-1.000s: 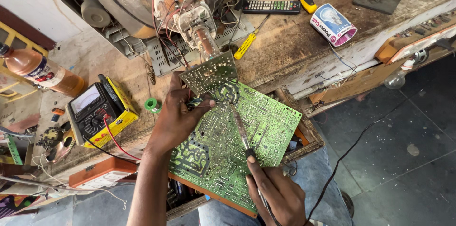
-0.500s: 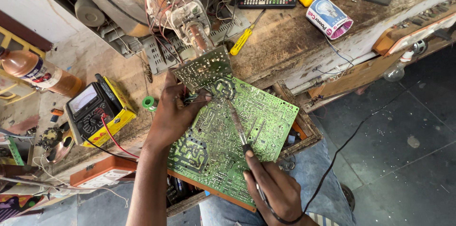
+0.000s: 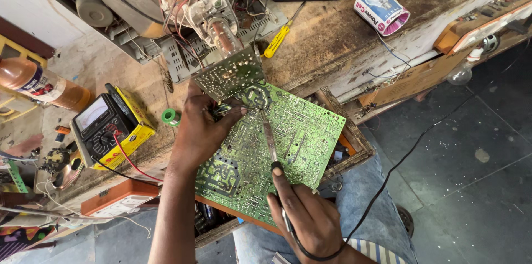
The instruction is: The person uses a soldering iron to repair components on a green circuit board and then uses a yellow-handled screwdriver to work on a dismantled cathode ray tube monitor at a repair bench.
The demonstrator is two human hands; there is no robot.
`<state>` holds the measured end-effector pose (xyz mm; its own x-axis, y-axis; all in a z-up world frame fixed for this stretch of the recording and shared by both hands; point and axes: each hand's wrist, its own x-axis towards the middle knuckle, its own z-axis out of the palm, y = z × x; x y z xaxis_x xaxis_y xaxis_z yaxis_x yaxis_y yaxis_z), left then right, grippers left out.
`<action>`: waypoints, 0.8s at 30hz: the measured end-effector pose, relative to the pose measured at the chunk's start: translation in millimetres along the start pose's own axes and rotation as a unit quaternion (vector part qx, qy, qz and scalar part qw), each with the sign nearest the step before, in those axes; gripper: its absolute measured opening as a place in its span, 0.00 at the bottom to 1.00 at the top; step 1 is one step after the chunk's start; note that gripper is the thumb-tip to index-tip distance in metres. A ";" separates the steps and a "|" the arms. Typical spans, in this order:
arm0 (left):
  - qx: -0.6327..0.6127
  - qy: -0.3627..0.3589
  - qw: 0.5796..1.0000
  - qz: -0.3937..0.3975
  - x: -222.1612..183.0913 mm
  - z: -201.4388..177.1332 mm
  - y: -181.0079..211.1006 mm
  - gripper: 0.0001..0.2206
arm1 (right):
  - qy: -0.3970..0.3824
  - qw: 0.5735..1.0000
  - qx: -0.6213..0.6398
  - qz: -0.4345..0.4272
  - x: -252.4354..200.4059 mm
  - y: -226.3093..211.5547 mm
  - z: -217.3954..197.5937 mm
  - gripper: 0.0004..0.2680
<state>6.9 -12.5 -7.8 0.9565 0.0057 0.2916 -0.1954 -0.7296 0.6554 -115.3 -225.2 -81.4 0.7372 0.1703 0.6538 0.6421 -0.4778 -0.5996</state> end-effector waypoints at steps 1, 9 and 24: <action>0.000 0.001 1.000 -0.001 0.2 0.1 0.0 0.15 | -0.003 1.000 0.001 0.005 1.1 -1.3 1.5 0.19; -0.059 0.021 0.998 0.013 0.2 7.7 -7.5 0.18 | 0.032 0.998 -0.020 -0.059 13.1 -12.5 8.8 0.18; -0.087 0.002 0.989 -0.116 -0.2 4.0 1.7 0.14 | 0.036 0.997 -0.010 -0.073 21.6 -11.4 5.1 0.18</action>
<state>7.2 -16.5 -9.5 0.9793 0.1622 0.1209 -0.0046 -0.5797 0.8148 -105.6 -211.7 -62.8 0.6186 0.1784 0.7652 0.7368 -0.4700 -0.4860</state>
